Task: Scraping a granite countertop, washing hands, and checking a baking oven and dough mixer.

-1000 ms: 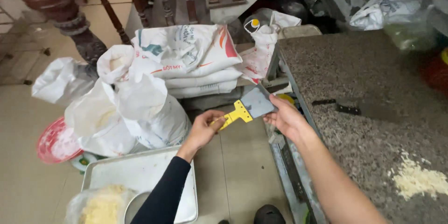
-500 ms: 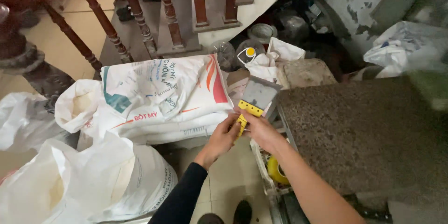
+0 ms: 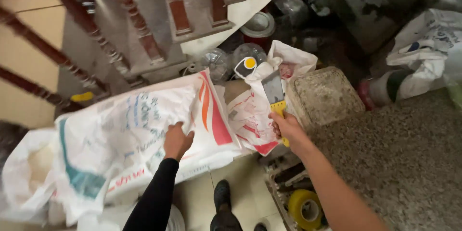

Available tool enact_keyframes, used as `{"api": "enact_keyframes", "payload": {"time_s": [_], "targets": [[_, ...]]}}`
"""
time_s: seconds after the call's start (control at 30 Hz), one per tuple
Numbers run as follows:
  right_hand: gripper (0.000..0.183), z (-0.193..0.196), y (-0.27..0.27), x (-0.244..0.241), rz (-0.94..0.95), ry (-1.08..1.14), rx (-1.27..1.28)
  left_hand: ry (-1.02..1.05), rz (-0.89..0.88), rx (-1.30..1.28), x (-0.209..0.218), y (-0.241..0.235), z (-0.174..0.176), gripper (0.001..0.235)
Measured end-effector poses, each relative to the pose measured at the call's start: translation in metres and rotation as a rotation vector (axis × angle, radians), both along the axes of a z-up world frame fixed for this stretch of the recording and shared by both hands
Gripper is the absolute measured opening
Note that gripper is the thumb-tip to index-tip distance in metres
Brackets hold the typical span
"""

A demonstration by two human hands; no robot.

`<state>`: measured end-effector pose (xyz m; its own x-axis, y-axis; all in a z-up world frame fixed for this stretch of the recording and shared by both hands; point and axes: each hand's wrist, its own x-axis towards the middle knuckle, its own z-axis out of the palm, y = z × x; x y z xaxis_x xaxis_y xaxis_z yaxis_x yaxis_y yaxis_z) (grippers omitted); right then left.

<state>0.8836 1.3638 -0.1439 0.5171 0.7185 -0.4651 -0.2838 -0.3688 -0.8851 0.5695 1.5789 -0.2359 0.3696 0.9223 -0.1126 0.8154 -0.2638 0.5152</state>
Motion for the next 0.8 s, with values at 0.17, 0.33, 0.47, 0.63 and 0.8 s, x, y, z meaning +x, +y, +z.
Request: {"api": "enact_keyframes", "payload": {"time_s": [0.17, 0.33, 0.47, 0.63, 0.8], "targets": [[0.023, -0.035, 0.014, 0.019, -0.148, 0.072, -0.051, 0.297, 0.063, 0.017, 0.016, 0.034, 0.005, 0.084], [0.018, -0.055, 0.013, 0.017, -0.246, 0.177, -0.112, 0.426, 0.012, 0.112, 0.007, 0.041, -0.04, 0.084], [0.02, -0.066, 0.018, 0.019, -0.23, 0.228, -0.145, 0.427, 0.008, 0.218, 0.006, 0.056, -0.062, 0.037], [0.022, -0.06, 0.025, 0.024, -0.186, 0.215, -0.052, 0.255, 0.012, 0.345, 0.044, 0.082, 0.012, 0.021], [0.02, -0.028, 0.025, 0.032, -0.201, 0.194, -0.003, -0.301, -0.002, 0.403, 0.106, 0.081, 0.126, 0.027]]}}
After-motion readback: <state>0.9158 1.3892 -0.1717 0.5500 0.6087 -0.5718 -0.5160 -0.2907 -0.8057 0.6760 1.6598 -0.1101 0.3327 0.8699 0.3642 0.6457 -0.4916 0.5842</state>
